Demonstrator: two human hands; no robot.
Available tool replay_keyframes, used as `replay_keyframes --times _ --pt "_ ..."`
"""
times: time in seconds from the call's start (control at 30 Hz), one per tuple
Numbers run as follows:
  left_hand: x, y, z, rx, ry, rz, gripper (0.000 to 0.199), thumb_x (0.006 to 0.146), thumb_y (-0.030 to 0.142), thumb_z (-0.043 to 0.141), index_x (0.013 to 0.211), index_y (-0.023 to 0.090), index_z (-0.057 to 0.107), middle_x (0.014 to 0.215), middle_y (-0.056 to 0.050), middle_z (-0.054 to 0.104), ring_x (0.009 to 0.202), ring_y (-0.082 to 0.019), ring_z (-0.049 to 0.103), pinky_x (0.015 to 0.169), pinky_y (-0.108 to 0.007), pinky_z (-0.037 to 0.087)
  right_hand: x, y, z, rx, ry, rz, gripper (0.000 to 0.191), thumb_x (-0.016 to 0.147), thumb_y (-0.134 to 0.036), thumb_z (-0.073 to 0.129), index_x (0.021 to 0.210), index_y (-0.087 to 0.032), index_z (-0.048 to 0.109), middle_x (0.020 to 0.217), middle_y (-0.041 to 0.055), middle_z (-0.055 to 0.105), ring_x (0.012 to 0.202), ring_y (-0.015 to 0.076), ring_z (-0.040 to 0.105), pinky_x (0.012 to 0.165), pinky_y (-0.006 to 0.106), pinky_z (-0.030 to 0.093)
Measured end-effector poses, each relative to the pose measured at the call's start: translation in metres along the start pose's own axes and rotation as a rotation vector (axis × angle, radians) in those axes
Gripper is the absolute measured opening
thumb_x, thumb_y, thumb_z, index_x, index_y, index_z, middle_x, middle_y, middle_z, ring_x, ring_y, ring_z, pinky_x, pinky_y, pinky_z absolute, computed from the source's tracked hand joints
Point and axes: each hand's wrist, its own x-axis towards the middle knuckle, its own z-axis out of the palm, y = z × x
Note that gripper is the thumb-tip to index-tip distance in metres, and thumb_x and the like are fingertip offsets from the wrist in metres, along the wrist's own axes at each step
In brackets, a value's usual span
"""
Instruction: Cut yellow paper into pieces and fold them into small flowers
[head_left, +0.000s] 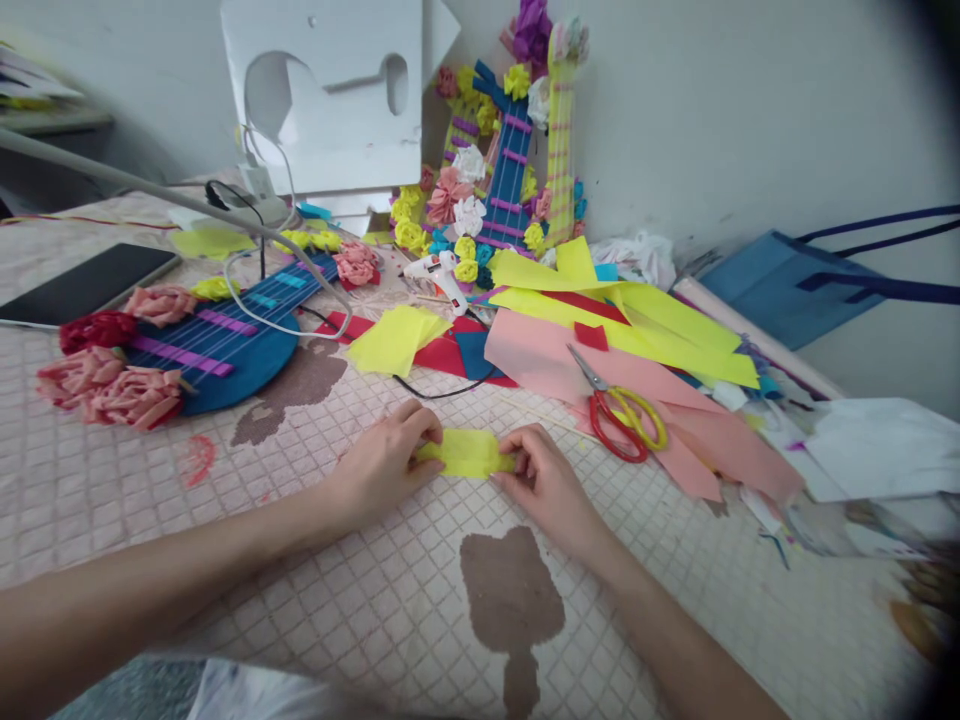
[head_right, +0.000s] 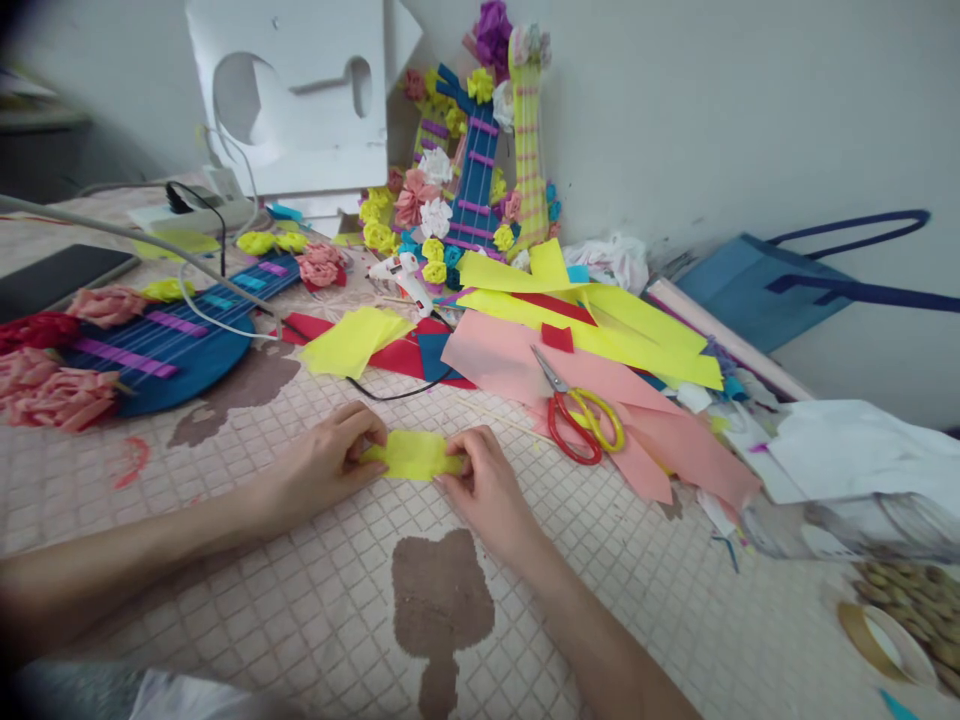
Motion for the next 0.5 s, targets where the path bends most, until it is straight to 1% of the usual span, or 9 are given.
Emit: replay_keyframes --times 0.07,0.13,0.23,0.3,0.4,0.5 --pt "0.0 0.001 0.001 -0.012 0.009 -0.007 0.016 0.073 0.012 0.057 0.086 0.017 0.05 0.09 -0.001 0.051 0.061 -0.01 0.049 0.054 -0.023 0.04 0.002 0.005 -0.004 0.061 -0.007 0.024 0.013 0.081 -0.017 0.056 0.091 -0.022 0.051 0.084 0.0008 0.054 0.068 0.0136 0.052 0.059 0.027 0.045" --pt "0.0 0.0 0.001 -0.039 0.03 -0.023 0.015 0.074 0.014 0.058 0.086 0.018 0.05 0.087 0.0 0.052 0.06 -0.009 0.049 0.053 -0.022 0.039 0.005 0.01 -0.006 0.075 0.037 0.028 0.005 0.085 -0.02 0.051 0.089 -0.021 0.051 0.083 0.0016 0.055 0.069 0.0136 0.054 0.06 0.027 0.046" --pt "0.005 0.0 -0.005 -0.087 0.084 -0.057 0.012 0.079 0.023 0.056 0.088 0.018 0.05 0.077 0.001 0.053 0.057 -0.009 0.05 0.051 -0.021 0.039 0.012 0.012 -0.006 -0.021 0.083 0.012 0.004 0.083 -0.02 0.052 0.087 -0.019 0.054 0.085 0.0025 0.056 0.067 0.0129 0.054 0.06 0.027 0.046" --pt "0.011 0.001 -0.012 -0.088 0.095 -0.059 0.01 0.081 0.025 0.053 0.087 0.017 0.051 0.072 0.002 0.054 0.057 -0.01 0.051 0.05 -0.021 0.039 0.017 0.011 -0.007 -0.097 0.06 0.008 0.008 0.079 -0.018 0.056 0.087 -0.019 0.054 0.085 0.0018 0.055 0.063 0.0116 0.051 0.059 0.027 0.045" --pt "0.023 0.005 -0.021 -0.05 0.027 -0.019 0.009 0.081 0.023 0.053 0.087 0.017 0.055 0.076 -0.001 0.059 0.062 -0.012 0.055 0.053 -0.022 0.042 0.023 0.007 -0.009 -0.169 -0.023 0.008 0.012 0.074 -0.015 0.06 0.083 -0.019 0.054 0.086 0.0006 0.053 0.064 0.0113 0.05 0.06 0.028 0.044" --pt "0.036 0.01 -0.021 0.006 -0.07 0.027 0.011 0.079 0.021 0.055 0.089 0.016 0.058 0.083 -0.004 0.063 0.068 -0.014 0.058 0.058 -0.024 0.044 0.027 0.004 -0.013 -0.192 -0.078 0.003 0.01 0.073 -0.012 0.061 0.077 -0.019 0.055 0.083 0.0001 0.052 0.068 0.0127 0.051 0.063 0.028 0.042"
